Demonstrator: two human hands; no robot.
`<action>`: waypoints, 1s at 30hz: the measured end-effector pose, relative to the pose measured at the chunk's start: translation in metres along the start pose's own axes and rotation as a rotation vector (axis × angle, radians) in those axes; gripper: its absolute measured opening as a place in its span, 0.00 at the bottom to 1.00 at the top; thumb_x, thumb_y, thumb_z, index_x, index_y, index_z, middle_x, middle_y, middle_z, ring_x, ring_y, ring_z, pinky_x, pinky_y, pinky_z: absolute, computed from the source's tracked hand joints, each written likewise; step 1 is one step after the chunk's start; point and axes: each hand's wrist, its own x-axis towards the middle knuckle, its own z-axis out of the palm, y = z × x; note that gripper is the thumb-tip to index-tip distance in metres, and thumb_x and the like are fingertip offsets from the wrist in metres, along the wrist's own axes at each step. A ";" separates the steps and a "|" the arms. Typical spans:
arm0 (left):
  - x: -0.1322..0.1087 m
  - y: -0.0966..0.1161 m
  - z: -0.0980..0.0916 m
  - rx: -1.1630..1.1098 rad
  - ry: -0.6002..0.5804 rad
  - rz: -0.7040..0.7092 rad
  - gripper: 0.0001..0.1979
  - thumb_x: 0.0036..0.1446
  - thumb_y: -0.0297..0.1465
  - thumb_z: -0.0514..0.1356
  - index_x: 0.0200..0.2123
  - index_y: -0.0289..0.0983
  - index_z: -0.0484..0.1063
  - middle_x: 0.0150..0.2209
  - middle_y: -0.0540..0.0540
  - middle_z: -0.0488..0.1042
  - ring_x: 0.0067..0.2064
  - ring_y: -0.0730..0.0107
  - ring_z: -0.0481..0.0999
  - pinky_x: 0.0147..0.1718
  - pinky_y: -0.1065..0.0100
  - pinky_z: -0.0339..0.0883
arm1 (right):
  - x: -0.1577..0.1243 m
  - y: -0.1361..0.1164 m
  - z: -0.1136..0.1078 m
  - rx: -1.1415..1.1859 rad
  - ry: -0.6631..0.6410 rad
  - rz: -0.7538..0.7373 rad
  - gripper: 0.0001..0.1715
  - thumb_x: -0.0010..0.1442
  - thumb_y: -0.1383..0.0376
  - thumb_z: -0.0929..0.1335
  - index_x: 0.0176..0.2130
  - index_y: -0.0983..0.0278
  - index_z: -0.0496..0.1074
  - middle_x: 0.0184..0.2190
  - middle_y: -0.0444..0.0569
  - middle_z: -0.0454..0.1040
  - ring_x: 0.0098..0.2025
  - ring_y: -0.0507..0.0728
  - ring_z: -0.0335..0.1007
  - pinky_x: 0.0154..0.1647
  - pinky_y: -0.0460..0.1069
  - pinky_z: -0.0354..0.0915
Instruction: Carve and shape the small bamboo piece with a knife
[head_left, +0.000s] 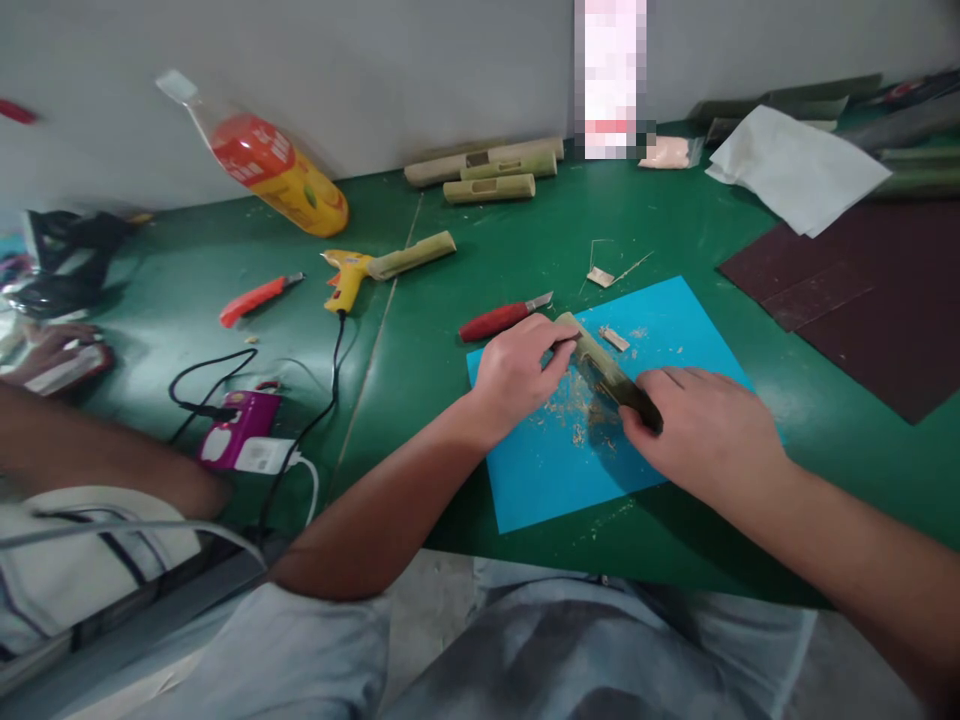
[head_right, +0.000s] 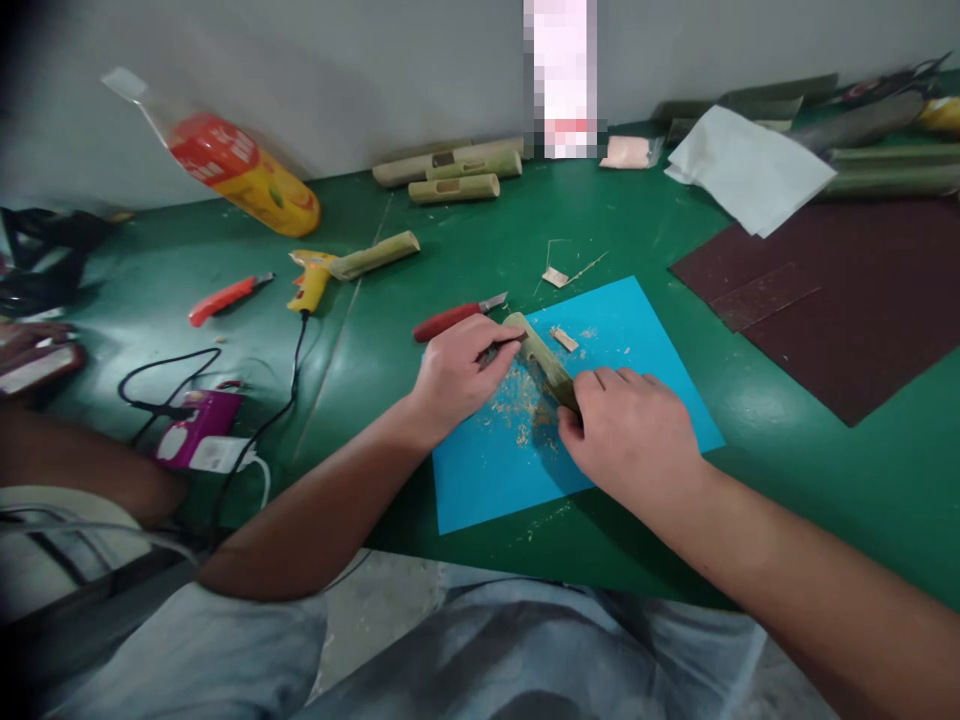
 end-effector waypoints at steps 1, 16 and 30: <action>0.000 0.001 0.000 -0.007 0.000 0.000 0.09 0.70 0.29 0.61 0.46 0.36 0.82 0.39 0.45 0.83 0.40 0.67 0.82 0.42 0.65 0.77 | 0.000 -0.001 0.000 0.014 -0.023 0.012 0.11 0.68 0.60 0.66 0.37 0.62 0.75 0.32 0.53 0.79 0.35 0.61 0.74 0.33 0.54 0.51; -0.014 0.020 0.008 -0.009 -0.074 0.090 0.12 0.74 0.30 0.56 0.48 0.35 0.81 0.43 0.41 0.85 0.45 0.64 0.84 0.45 0.63 0.79 | 0.004 -0.006 0.001 0.094 -0.124 0.089 0.11 0.69 0.59 0.67 0.40 0.63 0.76 0.36 0.54 0.80 0.35 0.60 0.75 0.30 0.53 0.48; -0.015 0.015 0.005 -0.003 -0.086 0.129 0.12 0.74 0.31 0.57 0.46 0.36 0.81 0.40 0.42 0.84 0.41 0.66 0.83 0.41 0.65 0.78 | 0.006 -0.006 0.001 0.117 -0.138 0.103 0.13 0.69 0.59 0.66 0.41 0.64 0.76 0.37 0.55 0.81 0.35 0.60 0.75 0.30 0.54 0.49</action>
